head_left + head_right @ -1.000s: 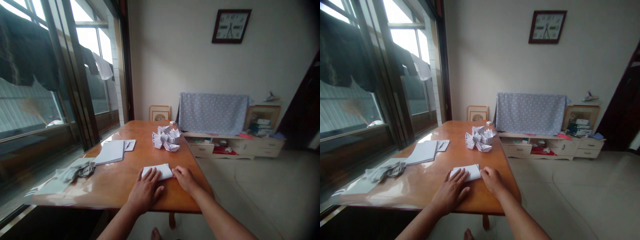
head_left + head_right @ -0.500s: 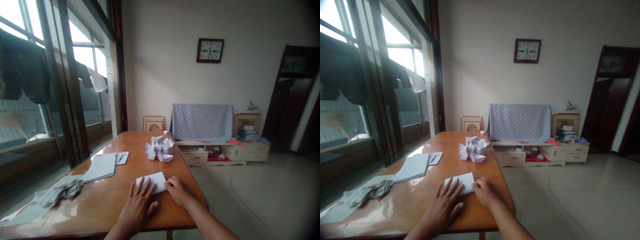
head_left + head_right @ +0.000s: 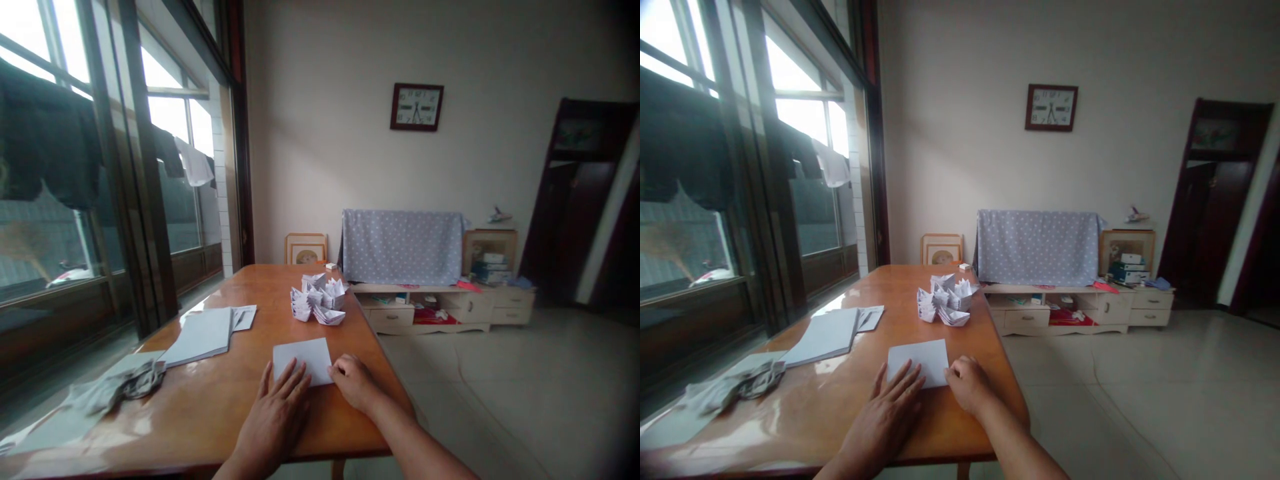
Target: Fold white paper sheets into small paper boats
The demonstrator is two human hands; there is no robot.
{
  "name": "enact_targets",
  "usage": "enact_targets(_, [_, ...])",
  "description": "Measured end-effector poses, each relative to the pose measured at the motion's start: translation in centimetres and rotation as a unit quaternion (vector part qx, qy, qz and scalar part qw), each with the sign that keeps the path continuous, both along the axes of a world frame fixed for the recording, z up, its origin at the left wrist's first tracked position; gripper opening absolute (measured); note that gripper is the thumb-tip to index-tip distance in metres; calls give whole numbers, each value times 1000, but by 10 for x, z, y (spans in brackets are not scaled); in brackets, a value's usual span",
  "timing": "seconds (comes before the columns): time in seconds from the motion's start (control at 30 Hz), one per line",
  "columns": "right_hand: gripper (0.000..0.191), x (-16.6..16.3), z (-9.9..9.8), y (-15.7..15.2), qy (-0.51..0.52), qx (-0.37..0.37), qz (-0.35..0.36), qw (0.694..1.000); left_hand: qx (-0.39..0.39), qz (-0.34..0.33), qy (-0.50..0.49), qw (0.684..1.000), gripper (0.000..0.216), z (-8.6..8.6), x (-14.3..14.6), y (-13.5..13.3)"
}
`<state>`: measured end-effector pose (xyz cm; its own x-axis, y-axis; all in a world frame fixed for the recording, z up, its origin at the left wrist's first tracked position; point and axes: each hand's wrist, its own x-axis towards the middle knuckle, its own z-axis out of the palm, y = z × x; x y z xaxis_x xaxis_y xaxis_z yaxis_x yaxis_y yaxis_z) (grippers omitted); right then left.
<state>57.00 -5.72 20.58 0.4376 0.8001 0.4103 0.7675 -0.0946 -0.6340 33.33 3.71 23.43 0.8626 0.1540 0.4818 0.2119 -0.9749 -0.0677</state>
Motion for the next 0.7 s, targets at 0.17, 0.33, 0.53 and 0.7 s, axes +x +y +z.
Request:
enact_targets(0.17, [30,1,-1,1,-2,0,-4,1000,-15,1,7,1000,47,0,0,0])
enact_targets(0.33, [33,-1,2,1,3,4,-7,1000,-40,6,14,999,49,0,2,0])
enact_targets(0.53, [38,-1,5,-1,16,12,-16,1000,-74,27,7,997,54,-8,5,3])
enact_targets(0.7, [40,-3,8,-3,32,20,-24,999,-92,33,2,995,54,-12,5,4])
